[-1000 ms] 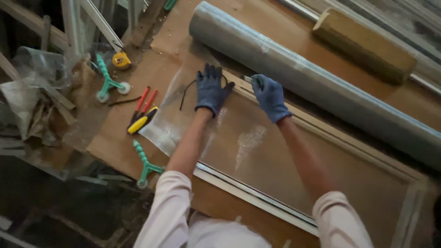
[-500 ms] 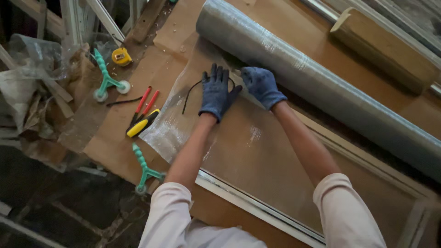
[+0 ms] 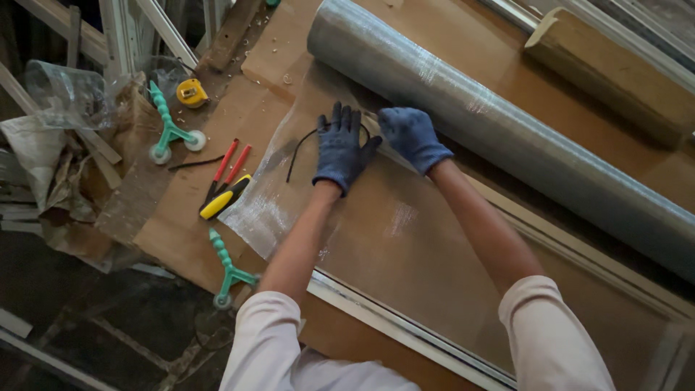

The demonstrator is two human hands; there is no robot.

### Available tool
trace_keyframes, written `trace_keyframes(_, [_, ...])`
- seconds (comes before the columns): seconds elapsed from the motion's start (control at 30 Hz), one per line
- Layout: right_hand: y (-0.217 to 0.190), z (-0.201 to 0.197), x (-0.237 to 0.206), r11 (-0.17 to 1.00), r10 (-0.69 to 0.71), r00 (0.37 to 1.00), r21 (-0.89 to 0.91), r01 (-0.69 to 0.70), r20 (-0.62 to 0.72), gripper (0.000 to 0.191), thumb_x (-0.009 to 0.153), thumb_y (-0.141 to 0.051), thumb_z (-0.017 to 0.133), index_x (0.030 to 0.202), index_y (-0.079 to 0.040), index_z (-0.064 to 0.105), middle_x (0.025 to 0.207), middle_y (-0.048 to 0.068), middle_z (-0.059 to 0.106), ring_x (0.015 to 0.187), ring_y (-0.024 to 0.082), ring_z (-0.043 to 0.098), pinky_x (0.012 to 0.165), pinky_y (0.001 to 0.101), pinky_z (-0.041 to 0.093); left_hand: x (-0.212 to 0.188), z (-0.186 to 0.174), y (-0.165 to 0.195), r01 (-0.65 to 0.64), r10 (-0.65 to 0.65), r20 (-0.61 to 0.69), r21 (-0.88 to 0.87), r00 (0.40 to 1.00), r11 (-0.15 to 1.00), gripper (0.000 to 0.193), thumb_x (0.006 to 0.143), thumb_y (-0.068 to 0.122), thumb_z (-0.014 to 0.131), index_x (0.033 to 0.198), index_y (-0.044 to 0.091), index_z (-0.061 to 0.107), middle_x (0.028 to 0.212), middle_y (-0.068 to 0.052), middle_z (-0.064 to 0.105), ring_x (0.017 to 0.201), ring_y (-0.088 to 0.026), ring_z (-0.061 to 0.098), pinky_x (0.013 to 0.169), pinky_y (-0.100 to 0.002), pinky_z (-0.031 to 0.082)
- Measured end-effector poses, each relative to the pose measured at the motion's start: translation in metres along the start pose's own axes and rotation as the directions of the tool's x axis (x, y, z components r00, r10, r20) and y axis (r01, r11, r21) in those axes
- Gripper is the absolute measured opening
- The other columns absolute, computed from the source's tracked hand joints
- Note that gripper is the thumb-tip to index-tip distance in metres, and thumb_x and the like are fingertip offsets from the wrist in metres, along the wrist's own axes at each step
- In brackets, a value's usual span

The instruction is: The person lays window screen mesh over an aluminum frame on a workbench, aligns it, and uses a green roller tool to press a black rubber spline cord into the frame groove, working along the frame edges to secure the mesh. They reposition the frame and continue pressing the spline around the perimeter.

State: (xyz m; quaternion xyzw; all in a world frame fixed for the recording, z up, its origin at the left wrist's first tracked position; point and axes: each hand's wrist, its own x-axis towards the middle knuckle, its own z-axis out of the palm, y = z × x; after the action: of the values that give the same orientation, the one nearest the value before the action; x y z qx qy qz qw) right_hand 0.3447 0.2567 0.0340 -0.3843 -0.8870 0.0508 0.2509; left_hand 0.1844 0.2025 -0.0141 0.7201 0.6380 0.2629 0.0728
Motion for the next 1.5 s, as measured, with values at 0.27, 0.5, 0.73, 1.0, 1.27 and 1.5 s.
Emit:
trace_keyframes(0.27, [0.002, -0.002, 0.006, 0.991, -0.058, 0.985, -0.106, 0.076, 0.164, 0.012, 0.085, -0.015, 0.066, 0.074, -0.012, 0.064, 0.072, 0.016, 0.067, 0.069, 0.036, 0.068, 0.063, 0.0477, 0.053, -0.001, -0.001, 0.004, -0.004, 0.003, 0.022, 0.052, 1.0, 0.999, 0.076, 0.094, 0.06, 0.06, 0.144, 0.003, 0.055, 0.153, -0.022, 0.05, 0.149, -0.04, 0.034, 0.119, -0.067, 0.018])
trace_keyframes(0.5, [0.004, -0.004, 0.011, 0.995, -0.032, 0.982, -0.087, 0.049, 0.187, 0.016, 0.089, -0.018, 0.065, 0.075, -0.011, 0.066, 0.075, 0.017, 0.068, 0.071, 0.038, 0.068, 0.062, 0.0488, 0.053, -0.002, -0.005, 0.007, -0.01, 0.008, 0.033, 0.066, 0.999, 0.998, 0.075, 0.097, 0.06, 0.057, 0.145, 0.002, 0.054, 0.155, -0.021, 0.049, 0.15, -0.039, 0.034, 0.119, -0.067, 0.017])
trace_keyframes(0.73, [0.013, -0.007, 0.0, 0.989, -0.049, 0.967, -0.126, 0.082, 0.25, 0.016, 0.09, -0.018, 0.064, 0.077, -0.008, 0.065, 0.073, 0.018, 0.068, 0.069, 0.038, 0.068, 0.063, 0.0492, 0.053, -0.002, -0.007, 0.008, 0.001, -0.003, 0.024, 0.069, 1.0, 0.998, 0.077, 0.094, 0.061, 0.054, 0.144, 0.003, 0.054, 0.154, -0.02, 0.048, 0.149, -0.038, 0.034, 0.118, -0.066, 0.014])
trace_keyframes(1.0, [0.015, 0.0, -0.003, 0.991, -0.116, 0.978, 0.085, 0.103, 0.172, 0.009, 0.081, -0.017, 0.066, 0.077, -0.009, 0.066, 0.082, 0.021, 0.068, 0.079, 0.044, 0.065, 0.068, 0.05, 0.051, 0.002, -0.033, 0.01, 0.067, -0.067, -0.006, -0.042, 0.998, 0.997, 0.061, 0.091, 0.052, 0.056, 0.132, 0.006, 0.063, 0.138, -0.018, 0.063, 0.125, -0.04, 0.059, 0.111, -0.063, 0.036])
trace_keyframes(1.27, [0.008, 0.025, 0.008, 0.978, 0.024, 0.967, -0.206, 0.03, 0.253, 0.026, 0.097, -0.029, 0.052, 0.086, -0.016, 0.071, 0.087, 0.015, 0.074, 0.084, 0.04, 0.072, 0.076, 0.0531, 0.057, -0.02, -0.06, 0.01, 0.004, 0.01, -0.075, 0.183, 0.997, 0.983, 0.073, 0.086, 0.067, 0.057, 0.143, 0.02, 0.06, 0.148, -0.014, 0.057, 0.145, -0.036, 0.047, 0.116, -0.067, 0.029])
trace_keyframes(1.5, [0.006, 0.017, 0.01, 0.968, 0.033, 0.942, -0.244, 0.053, 0.333, 0.029, 0.1, -0.032, 0.049, 0.09, -0.016, 0.071, 0.09, 0.014, 0.076, 0.087, 0.038, 0.073, 0.079, 0.0512, 0.059, -0.024, -0.062, 0.018, 0.015, -0.006, -0.039, 0.219, 0.999, 0.976, 0.071, 0.091, 0.07, 0.049, 0.145, 0.027, 0.058, 0.158, -0.013, 0.051, 0.152, -0.037, 0.04, 0.121, -0.068, 0.023])
